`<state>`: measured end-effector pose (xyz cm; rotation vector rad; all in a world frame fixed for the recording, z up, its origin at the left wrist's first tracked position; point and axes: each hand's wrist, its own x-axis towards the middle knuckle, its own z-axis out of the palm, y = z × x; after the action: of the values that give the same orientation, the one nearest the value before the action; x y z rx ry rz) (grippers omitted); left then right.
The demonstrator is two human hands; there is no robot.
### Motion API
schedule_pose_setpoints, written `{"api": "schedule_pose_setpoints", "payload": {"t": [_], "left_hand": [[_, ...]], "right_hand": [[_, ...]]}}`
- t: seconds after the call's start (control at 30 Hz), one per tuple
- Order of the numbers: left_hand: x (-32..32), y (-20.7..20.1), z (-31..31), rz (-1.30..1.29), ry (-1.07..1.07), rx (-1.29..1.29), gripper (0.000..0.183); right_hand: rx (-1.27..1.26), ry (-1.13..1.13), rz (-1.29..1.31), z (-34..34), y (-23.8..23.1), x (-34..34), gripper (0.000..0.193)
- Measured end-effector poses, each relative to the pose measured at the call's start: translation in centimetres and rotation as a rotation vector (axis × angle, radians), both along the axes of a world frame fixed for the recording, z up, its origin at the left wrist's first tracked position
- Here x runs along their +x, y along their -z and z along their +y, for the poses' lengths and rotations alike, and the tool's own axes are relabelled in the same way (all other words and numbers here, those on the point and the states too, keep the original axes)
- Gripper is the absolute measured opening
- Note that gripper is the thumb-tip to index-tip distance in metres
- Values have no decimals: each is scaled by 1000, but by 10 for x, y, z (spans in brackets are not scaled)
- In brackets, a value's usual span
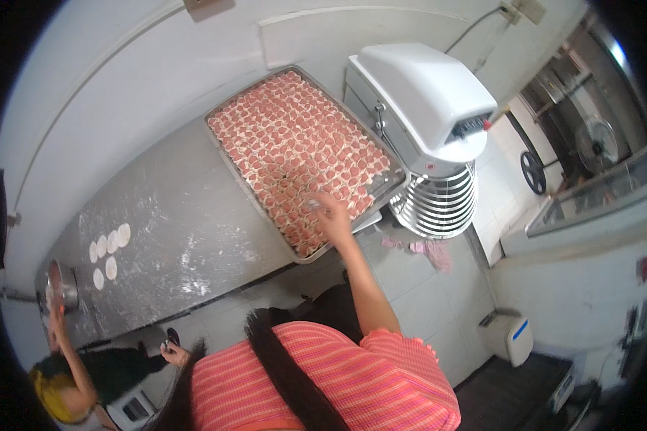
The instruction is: The person places small red filling onto flattened dough circles on a metal table, folds them into dumplings, and arranges them on a large tray. Another person assists by preparing dough and filling nearby.
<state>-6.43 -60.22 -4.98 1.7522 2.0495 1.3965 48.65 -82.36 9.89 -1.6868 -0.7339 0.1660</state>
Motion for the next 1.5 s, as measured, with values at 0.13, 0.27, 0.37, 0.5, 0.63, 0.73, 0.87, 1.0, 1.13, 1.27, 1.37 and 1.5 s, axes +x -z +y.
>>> {"api": "schedule_pose_setpoints", "payload": {"t": [0.13, 0.27, 0.37, 0.5, 0.63, 0.73, 0.87, 1.0, 1.13, 1.27, 1.37, 1.5], "left_hand": [[-53, 64, -141, 275, -262, -300, 39], [-62, 119, -297, 426, -370, -547, 39], [-26, 112, -368, 235, -339, -807, 41], [-23, 104, -420, 215, -174, -797, 40], [2, 86, -427, 282, -159, -759, 34], [89, 24, -401, 172, -125, -738, 30], [126, -23, -388, 204, -16, -760, 29], [115, -12, -392, 294, 37, -721, 28], [109, -7, -402, 299, 43, -732, 28], [99, 14, -427, 136, -31, -679, 28], [80, 43, -455, 195, -53, -677, 28], [66, 51, -484, 209, -66, -715, 28]], "right_hand": [[-16, 150, -128, -69, 4, 82, 32], [-216, 140, -327, -126, -4, 143, 37], [-273, 152, -366, -148, 5, 172, 41], [-334, 106, -304, -154, 21, 195, 39], [-376, 34, -30, -155, 42, 209, 36], [-383, 59, 16, -159, 43, 219, 33], [-259, 19, 243, -161, 72, 230, 32], [-277, 27, 167, -161, 75, 231, 32], [-242, 100, -345, -149, 34, 212, 30], [-336, -196, -349, -146, 10, 206, 28], [-507, -423, -369, -143, 18, 209, 24], [-646, -573, -506, -133, 30, 214, 21]]}}
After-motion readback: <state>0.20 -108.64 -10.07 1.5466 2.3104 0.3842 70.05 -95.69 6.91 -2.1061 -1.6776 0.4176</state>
